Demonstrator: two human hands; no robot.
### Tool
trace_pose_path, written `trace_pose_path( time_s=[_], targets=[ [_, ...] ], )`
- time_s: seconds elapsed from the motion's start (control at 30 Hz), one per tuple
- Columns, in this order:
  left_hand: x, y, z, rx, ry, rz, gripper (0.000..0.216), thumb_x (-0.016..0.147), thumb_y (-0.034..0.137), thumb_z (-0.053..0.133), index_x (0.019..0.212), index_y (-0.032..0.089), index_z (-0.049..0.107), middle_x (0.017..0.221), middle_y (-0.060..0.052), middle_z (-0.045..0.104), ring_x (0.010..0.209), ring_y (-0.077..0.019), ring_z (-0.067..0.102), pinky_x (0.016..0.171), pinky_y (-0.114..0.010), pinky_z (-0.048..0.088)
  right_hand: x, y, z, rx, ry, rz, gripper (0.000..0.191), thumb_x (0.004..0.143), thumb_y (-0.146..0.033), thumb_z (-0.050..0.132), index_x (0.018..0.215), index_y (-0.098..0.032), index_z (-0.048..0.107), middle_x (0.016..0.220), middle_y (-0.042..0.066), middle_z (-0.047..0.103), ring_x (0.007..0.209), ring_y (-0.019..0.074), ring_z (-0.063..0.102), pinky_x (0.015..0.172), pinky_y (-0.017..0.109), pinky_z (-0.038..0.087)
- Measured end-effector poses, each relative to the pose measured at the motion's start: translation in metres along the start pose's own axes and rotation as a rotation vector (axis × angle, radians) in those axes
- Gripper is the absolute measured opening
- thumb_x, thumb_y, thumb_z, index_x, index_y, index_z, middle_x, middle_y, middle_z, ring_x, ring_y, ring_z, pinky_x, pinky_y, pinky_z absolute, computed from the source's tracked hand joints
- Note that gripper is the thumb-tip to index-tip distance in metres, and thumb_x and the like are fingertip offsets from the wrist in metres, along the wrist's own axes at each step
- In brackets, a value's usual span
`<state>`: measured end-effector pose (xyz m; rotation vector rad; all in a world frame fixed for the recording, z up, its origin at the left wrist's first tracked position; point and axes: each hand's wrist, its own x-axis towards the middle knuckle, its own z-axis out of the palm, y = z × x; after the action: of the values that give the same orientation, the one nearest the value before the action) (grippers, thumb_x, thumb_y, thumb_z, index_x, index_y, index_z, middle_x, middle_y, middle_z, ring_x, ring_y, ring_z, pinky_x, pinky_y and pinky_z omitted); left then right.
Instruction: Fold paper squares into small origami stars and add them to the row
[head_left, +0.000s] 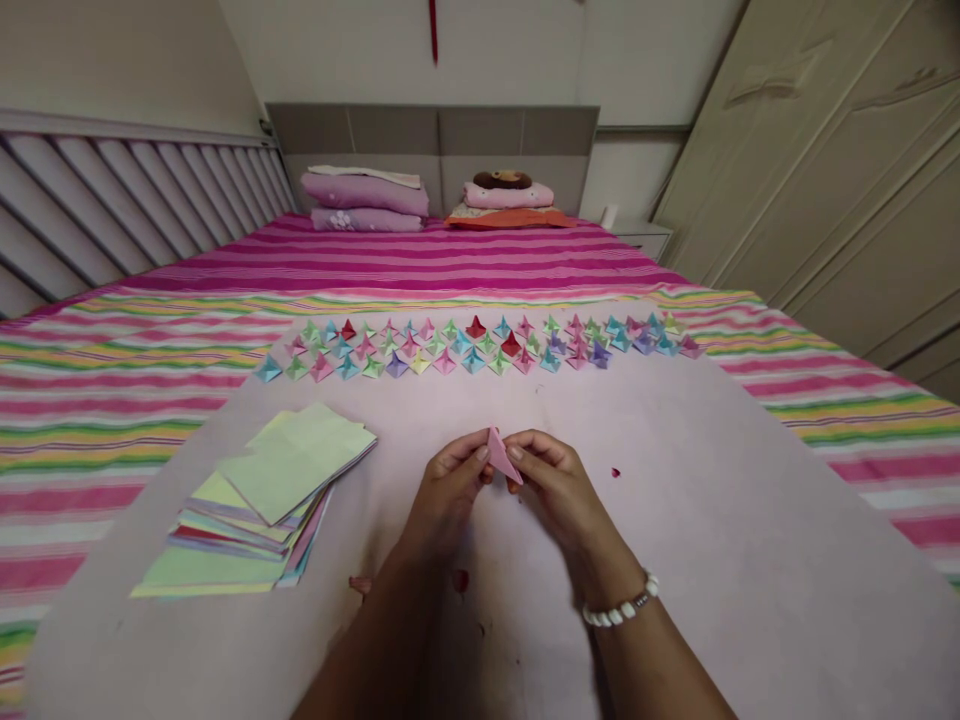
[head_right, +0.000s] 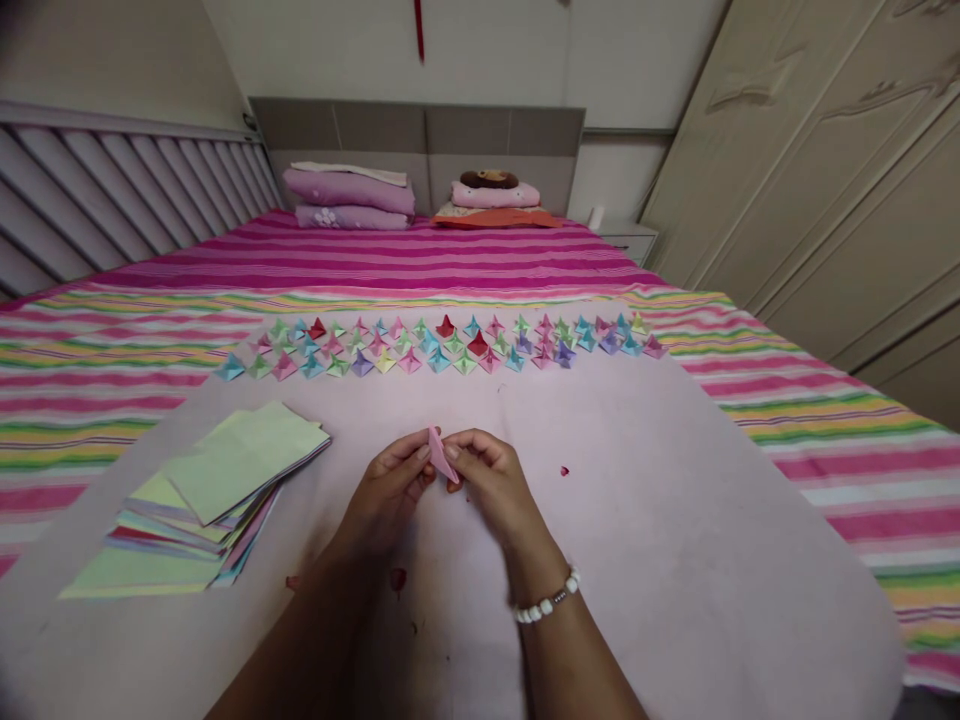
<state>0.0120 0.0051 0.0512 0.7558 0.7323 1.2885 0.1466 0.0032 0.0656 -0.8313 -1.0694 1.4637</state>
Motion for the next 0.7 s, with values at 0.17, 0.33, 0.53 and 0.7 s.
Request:
trace_pose_path(
  time_s=[0.17,0.33,0.53,0.7],
  targets=[
    [0.000,0.000,0.000,-0.010,0.030,0.018,0.022,0.067,0.026,0.077,0.087,0.017,0.073,0.074,0.000,0.063,0.062,-0.0068,0.051,0.063,-0.021,0.042,0.000,-0.002,-0.002,0.011,0.015,0.029,0.019,0.071,-0.034,0.073,0.081,-0.017,0.073,0.063,0.002,0.066,0.055,0.0127,0.053,0.055,0.026,0.043],
    [-0.001,0.000,0.001,0.195,0.064,0.081,0.019,0.072,0.027,0.071,0.089,0.017,0.072,0.068,0.000,0.063,0.062,-0.0090,0.053,0.063,-0.022,0.043,0.002,0.002,-0.003,-0.121,0.055,-0.019,0.021,0.069,-0.032,0.073,0.084,-0.017,0.072,0.058,0.001,0.065,0.051,0.0129,0.056,0.051,0.025,0.044],
    [-0.004,0.000,0.006,0.448,0.074,0.205,0.017,0.077,0.030,0.066,0.088,0.018,0.072,0.078,-0.003,0.067,0.073,-0.0148,0.059,0.073,-0.027,0.047,0.003,0.014,-0.001,-0.337,0.159,-0.152,0.015,0.072,-0.029,0.067,0.082,-0.018,0.070,0.058,-0.001,0.060,0.049,0.0112,0.049,0.047,0.023,0.038],
    [-0.004,-0.007,0.006,0.624,0.076,0.353,0.029,0.070,0.025,0.072,0.098,0.019,0.067,0.101,-0.007,0.063,0.077,-0.0155,0.061,0.069,-0.028,0.050,0.003,0.018,-0.004,-0.562,0.207,-0.283,0.016,0.069,-0.015,0.059,0.079,-0.018,0.071,0.061,-0.002,0.057,0.052,0.0105,0.043,0.049,0.023,0.035]
  ],
)
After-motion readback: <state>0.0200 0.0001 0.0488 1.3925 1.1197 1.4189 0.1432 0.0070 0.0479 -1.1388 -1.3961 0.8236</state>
